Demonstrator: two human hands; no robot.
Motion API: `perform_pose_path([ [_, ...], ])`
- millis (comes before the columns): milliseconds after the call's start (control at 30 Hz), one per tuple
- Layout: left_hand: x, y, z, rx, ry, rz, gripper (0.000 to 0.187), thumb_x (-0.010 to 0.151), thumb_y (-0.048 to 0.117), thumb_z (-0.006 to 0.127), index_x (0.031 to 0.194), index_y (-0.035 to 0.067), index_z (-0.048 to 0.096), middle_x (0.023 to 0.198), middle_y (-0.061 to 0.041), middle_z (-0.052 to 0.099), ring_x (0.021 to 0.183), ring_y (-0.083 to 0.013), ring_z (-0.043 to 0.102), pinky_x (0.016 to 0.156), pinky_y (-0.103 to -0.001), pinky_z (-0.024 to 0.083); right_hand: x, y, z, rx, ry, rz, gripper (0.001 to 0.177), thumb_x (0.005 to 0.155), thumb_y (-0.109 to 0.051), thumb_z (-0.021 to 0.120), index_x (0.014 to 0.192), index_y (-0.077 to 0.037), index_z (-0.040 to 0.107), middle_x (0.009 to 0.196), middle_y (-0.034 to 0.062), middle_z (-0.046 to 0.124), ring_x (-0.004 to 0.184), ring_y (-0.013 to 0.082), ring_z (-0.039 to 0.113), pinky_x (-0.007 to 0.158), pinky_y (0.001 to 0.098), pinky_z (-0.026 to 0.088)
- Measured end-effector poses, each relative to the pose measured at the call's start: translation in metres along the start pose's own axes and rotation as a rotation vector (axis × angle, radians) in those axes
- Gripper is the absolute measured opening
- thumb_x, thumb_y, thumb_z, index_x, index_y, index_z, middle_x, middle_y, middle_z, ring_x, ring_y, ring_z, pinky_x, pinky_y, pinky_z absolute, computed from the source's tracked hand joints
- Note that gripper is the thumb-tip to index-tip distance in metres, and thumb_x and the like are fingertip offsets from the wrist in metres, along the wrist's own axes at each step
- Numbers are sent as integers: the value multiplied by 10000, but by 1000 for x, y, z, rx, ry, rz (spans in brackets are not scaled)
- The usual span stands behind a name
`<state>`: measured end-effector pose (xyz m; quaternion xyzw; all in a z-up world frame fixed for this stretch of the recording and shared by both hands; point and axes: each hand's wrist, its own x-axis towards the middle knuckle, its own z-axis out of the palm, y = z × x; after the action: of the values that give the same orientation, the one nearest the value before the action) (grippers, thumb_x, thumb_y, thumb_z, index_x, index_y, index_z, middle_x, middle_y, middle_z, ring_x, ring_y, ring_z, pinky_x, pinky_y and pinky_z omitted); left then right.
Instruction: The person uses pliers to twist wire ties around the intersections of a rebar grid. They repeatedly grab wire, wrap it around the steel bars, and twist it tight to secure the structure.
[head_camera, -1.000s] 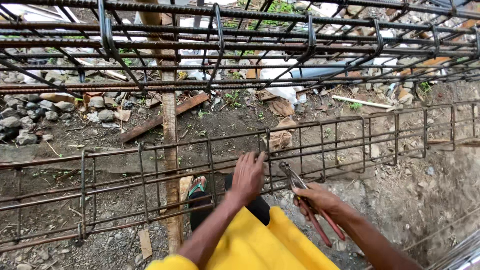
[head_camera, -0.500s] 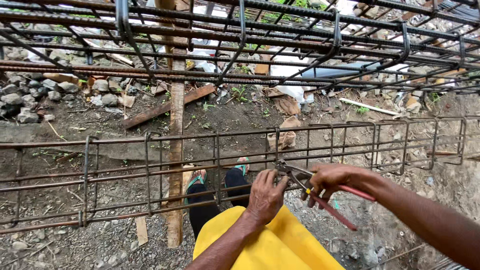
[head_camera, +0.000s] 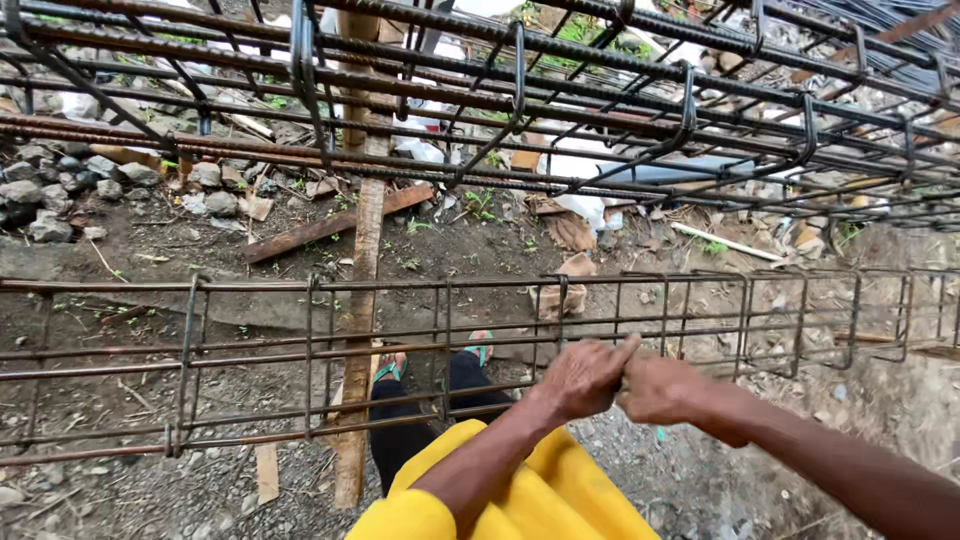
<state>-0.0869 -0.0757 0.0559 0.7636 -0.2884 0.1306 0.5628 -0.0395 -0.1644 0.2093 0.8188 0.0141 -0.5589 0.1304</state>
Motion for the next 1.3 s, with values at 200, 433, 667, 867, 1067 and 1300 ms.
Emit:
perform_pose_path([
  [200,8,-4,21,-21,33,-114,480,714,138,621,1183,58,553,657,-106,602,576,-319,641,580,-460,535,-23,59,-38,94,-229,-94,538,779,-275,550,1292,-113,566,971,222,716,968,392,739,840,521,613],
  [433,58,33,-31,2,-191,-286,745,650,333,733,1309,85,488,922,-152,611,909,-399,679,825,-514,524,-26,63,1,-672,254,18,390,867,-415,422,1194,-202,412,951,27,591,869,222,708,770,424,535],
  [667,89,26,-34,-146,-910,-462,252,828,405,657,851,183,539,663,50,458,541,-99,327,447,-237,322,-22,79,22,-514,378,-52,494,911,-539,532,1245,-191,425,995,36,612,799,181,645,697,360,579],
  [867,55,21,-6,-65,-582,-224,216,809,120,577,1019,138,624,675,-2,594,518,-148,452,515,-303,395,-20,75,-59,216,-538,50,494,812,-547,783,1051,-132,661,867,-2,765,702,105,727,638,193,621],
  [1067,29,18,23,102,-245,-108,217,938,265,588,1055,91,534,758,-89,622,563,-205,526,486,-356,435,-20,85,-41,984,-689,46,322,934,-58,695,1193,43,532,776,217,693,592,272,653,506,335,568],
  [1300,39,3,84,-20,-555,-339,291,650,352,605,869,166,557,653,-55,647,647,-296,693,592,-432,536,3,112,22,-197,22,81,228,842,-452,609,1050,-366,568,864,11,753,871,226,776,789,401,635],
])
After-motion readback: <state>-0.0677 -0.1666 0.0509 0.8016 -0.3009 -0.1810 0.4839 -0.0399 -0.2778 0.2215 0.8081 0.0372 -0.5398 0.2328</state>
